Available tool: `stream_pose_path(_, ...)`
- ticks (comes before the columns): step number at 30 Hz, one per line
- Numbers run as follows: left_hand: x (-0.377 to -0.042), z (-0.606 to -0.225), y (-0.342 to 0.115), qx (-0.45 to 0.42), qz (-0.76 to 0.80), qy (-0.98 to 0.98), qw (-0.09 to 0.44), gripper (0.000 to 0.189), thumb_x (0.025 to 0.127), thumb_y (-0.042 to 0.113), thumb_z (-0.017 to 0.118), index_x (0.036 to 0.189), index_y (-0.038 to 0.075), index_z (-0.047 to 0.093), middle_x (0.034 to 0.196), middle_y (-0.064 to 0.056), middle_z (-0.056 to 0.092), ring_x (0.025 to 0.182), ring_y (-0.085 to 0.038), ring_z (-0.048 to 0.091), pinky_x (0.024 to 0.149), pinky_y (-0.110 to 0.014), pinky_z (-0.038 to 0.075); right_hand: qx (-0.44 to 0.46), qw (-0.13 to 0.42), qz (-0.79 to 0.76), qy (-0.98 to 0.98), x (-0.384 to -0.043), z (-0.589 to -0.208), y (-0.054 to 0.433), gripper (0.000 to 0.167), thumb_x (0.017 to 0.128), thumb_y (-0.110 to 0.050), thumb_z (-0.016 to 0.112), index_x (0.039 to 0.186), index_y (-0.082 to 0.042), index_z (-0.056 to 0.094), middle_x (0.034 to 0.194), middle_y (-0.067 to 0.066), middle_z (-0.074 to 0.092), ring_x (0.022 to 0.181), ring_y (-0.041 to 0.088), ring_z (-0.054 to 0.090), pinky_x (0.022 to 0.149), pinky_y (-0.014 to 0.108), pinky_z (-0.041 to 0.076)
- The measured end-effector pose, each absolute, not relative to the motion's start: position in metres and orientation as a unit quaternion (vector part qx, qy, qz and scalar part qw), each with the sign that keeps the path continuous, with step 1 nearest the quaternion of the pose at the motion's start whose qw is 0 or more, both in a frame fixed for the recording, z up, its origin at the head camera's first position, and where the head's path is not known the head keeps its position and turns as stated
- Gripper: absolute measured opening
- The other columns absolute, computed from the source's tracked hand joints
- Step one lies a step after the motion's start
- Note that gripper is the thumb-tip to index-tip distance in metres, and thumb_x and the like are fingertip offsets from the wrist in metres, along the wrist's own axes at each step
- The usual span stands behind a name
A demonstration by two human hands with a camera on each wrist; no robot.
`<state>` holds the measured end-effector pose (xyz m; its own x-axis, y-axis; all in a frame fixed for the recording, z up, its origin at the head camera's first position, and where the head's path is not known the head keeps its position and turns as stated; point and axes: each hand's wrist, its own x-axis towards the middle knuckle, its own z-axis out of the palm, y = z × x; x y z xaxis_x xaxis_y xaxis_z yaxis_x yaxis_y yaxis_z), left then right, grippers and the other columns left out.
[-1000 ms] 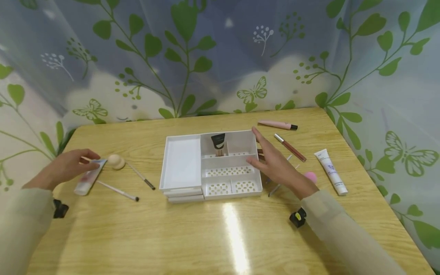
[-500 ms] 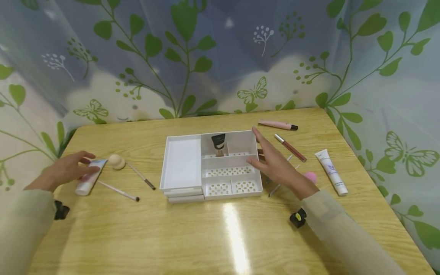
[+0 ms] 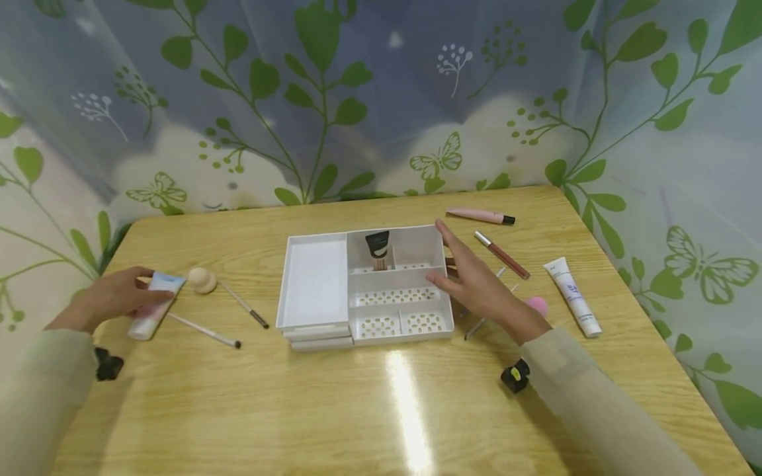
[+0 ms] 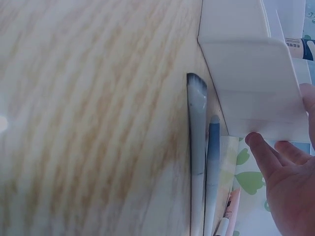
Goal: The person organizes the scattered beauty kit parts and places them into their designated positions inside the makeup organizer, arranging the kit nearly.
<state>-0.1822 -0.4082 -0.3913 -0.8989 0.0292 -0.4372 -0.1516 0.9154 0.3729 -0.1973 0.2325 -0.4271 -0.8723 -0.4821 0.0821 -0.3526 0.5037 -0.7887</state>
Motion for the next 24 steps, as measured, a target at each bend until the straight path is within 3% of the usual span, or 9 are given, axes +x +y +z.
stream_pose_path(4,-0.181,-0.393,-0.408,-0.033,0.21,0.955,0.208,0.075,0.108,0.043,0.066,0.143,-0.019,0.041,0.144,-0.045,0.048,0.097,-0.029,0.07,0.071,-0.031,0.06,-0.239,0.076,-0.439,0.863,-0.198,-0.427,0.232,0.094,0.113,-0.02,0.062,0.177,-0.029,-0.007,0.183,0.019,0.005,0.151,0.056,0.045,0.12,0.069,0.046)
stream_pose_path(9,-0.18,-0.395,-0.411,-0.045,0.233,0.953,0.191,0.064,0.11,0.038,0.063,0.137,-0.017,0.042,0.142,-0.046,0.047,0.091,-0.029,0.072,0.071,-0.037,0.066,-0.236,0.078,-0.439,0.864,-0.198,-0.427,0.232,0.094,0.113,-0.02,0.062,0.177,-0.029,-0.007,0.183,0.018,0.005,0.151,0.056,0.045,0.12,0.069,0.046)
stream_pose_path(16,-0.179,-0.388,-0.419,-0.043,0.238,0.957,0.162,0.072,0.113,0.041,0.056,0.144,-0.021,0.037,0.145,-0.05,0.043,0.083,-0.026,0.077,0.072,-0.045,0.068,-0.237,0.076,-0.435,0.866,-0.199,-0.427,0.233,0.094,0.113,-0.021,0.062,0.177,-0.025,-0.006,0.183,0.019,0.006,0.152,0.056,0.044,0.119,0.068,0.048)
stream_pose_path(24,-0.178,-0.377,-0.421,-0.067,0.253,0.961,0.091,0.079,0.112,0.05,0.053,0.149,-0.018,0.037,0.142,-0.044,0.049,0.084,-0.027,0.076,0.068,-0.04,0.065,-0.237,0.075,-0.438,0.864,-0.2,-0.429,0.233,0.094,0.113,-0.021,0.062,0.177,-0.026,-0.006,0.181,0.024,0.012,0.15,0.057,0.047,0.117,0.068,0.049)
